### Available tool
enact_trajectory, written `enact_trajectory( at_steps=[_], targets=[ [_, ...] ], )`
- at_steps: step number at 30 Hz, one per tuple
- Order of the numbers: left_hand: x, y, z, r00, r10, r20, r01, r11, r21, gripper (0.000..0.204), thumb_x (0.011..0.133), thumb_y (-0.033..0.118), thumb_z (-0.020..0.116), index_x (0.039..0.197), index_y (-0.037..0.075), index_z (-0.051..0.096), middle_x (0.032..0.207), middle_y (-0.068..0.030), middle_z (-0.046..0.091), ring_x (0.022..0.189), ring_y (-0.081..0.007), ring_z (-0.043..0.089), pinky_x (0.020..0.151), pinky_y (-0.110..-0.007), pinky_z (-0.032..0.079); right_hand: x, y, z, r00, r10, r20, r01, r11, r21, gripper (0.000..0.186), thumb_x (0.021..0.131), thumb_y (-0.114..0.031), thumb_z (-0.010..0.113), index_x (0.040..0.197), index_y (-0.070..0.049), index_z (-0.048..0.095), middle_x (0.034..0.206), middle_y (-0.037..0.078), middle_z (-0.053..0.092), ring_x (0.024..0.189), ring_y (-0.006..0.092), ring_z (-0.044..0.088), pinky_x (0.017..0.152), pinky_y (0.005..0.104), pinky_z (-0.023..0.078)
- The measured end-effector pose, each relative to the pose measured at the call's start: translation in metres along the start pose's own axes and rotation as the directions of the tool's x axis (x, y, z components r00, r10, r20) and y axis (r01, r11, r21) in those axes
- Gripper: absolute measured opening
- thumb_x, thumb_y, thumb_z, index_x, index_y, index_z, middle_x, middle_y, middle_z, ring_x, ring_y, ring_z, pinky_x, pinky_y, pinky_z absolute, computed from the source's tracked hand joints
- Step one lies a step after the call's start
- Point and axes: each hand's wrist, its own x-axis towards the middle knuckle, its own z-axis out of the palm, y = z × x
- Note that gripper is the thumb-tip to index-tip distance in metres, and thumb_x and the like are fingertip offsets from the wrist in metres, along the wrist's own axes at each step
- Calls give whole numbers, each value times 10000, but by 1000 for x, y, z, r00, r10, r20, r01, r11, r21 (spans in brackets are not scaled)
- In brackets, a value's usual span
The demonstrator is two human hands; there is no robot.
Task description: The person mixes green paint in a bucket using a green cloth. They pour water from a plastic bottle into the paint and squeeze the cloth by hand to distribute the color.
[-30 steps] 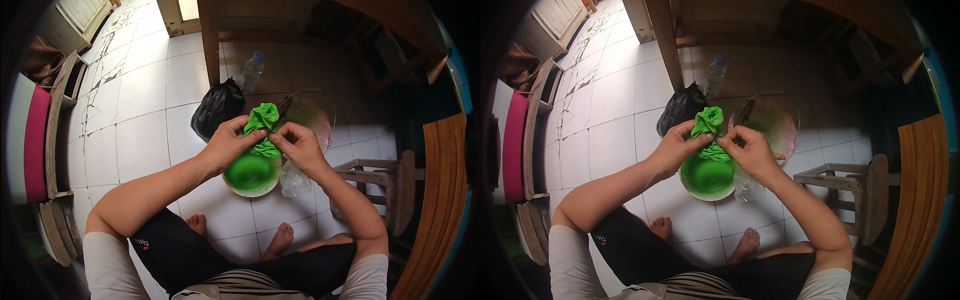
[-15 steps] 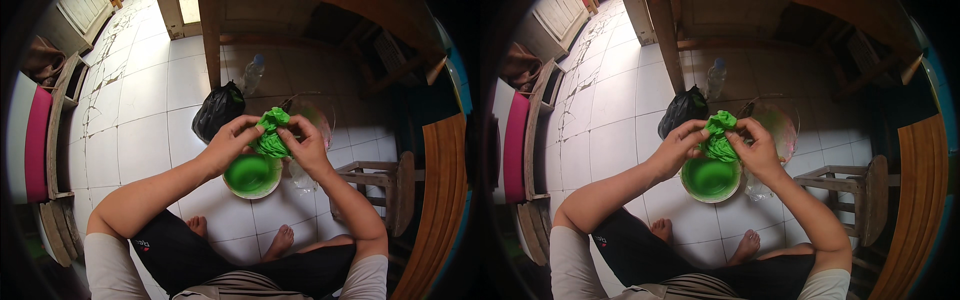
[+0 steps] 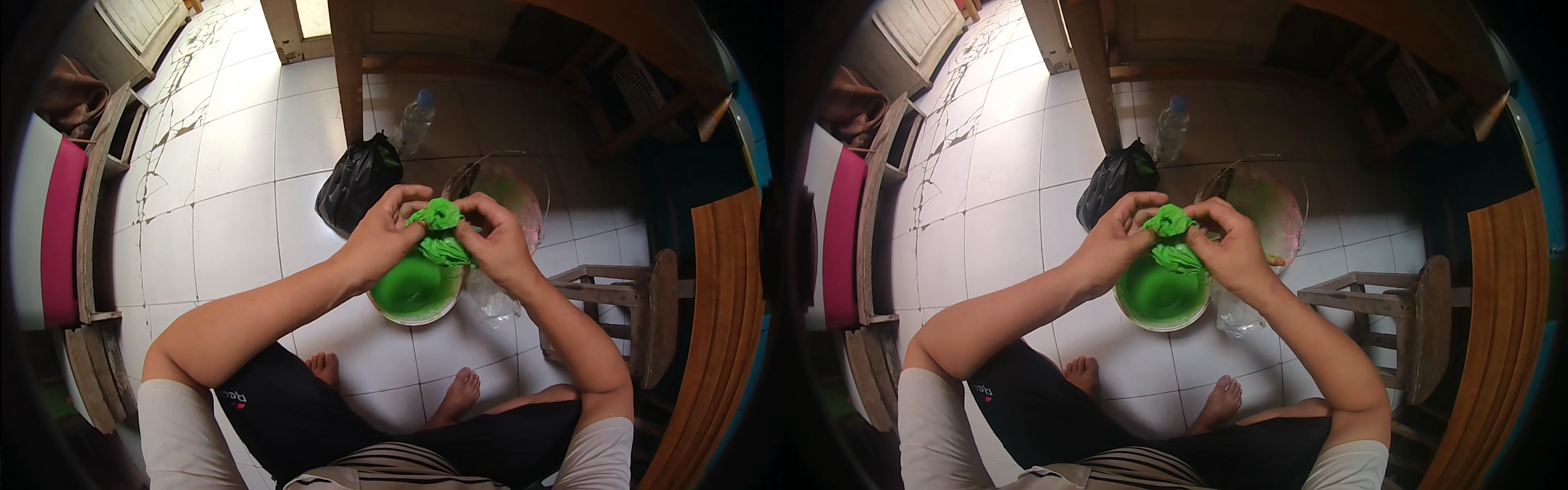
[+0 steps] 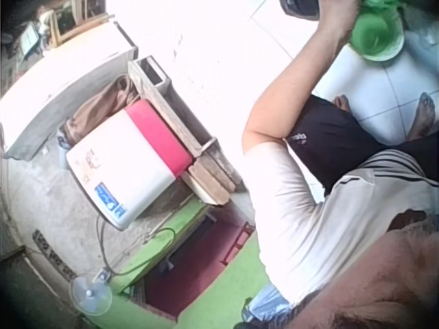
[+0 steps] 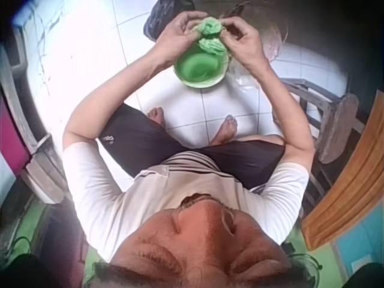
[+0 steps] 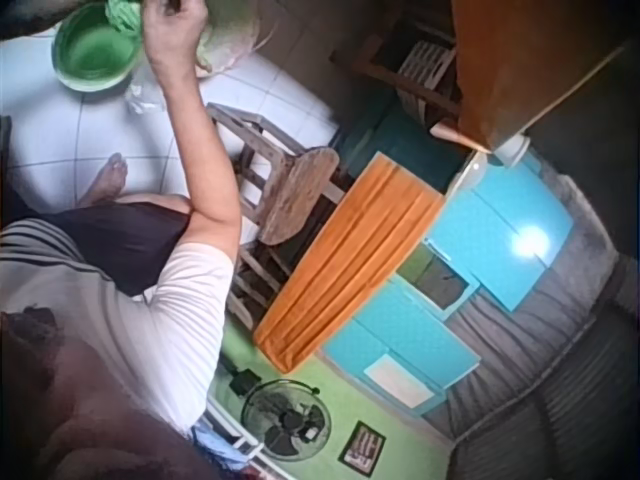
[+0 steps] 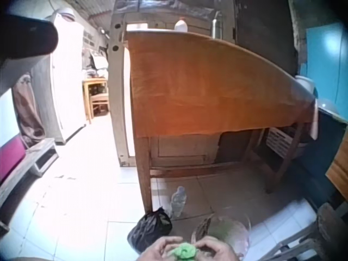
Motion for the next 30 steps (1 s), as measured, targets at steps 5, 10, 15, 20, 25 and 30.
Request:
enact_trajectory(
  at_steps=[5, 10, 15, 20, 25, 30],
  targets=[
    [-1, 7, -6, 976, -135, 171, 188, 918, -349, 524, 904, 13, 551, 1396, 23, 371, 1292, -96, 534, 1160, -141, 533, 996, -278, 440, 2, -5, -5, 995, 11, -104, -5, 998, 64, 180, 900, -112, 662, 1037, -5, 619, 953, 15, 629, 905, 89, 584, 793, 241, 475],
    [-2, 3, 0, 982, -111, 152, 115, 993, -16, 449, 948, 152, 594, 1348, 0, 458, 1168, -78, 617, 1031, -134, 613, 909, -252, 510, 3, -1, -7, 994, 11, -113, -1, 997, 83, 174, 901, -121, 668, 1023, -7, 620, 946, 21, 649, 909, 85, 593, 812, 244, 476],
    [1, 3, -3, 985, -164, 50, 155, 977, 148, 335, 938, 199, 624, 1187, -24, 601, 965, -57, 682, 827, -104, 659, 779, -204, 545, 1, 0, -3, 994, 26, -106, -15, 995, 99, 177, 897, -122, 675, 1020, -8, 620, 943, 17, 649, 907, 82, 592, 811, 242, 477],
    [0, 4, -7, 991, -131, -7, 129, 963, 235, 241, 930, 172, 633, 1081, -14, 614, 911, -51, 672, 755, -111, 659, 713, -229, 529, 1, -6, 0, 996, 36, -80, -26, 992, 121, 168, 913, -143, 662, 1018, -26, 604, 960, -5, 624, 904, 73, 575, 804, 230, 475],
    [-2, 2, -3, 993, -117, 19, 111, 975, 194, 207, 913, 89, 615, 1097, -3, 592, 928, -53, 667, 748, -128, 672, 721, -245, 516, -1, -9, -3, 995, -56, -85, 57, 998, 12, 164, 915, -134, 658, 1018, -20, 600, 971, -1, 611, 924, 72, 565, 815, 229, 462],
    [-5, 11, -1, 994, -111, 8, 108, 981, 164, 203, 914, 83, 611, 1096, -4, 590, 939, -59, 664, 753, -134, 676, 721, -249, 515, -2, -4, -4, 994, -72, -78, 73, 997, 12, 158, 916, -130, 655, 1012, -18, 597, 964, -1, 605, 929, 73, 562, 822, 229, 456]
  ],
)
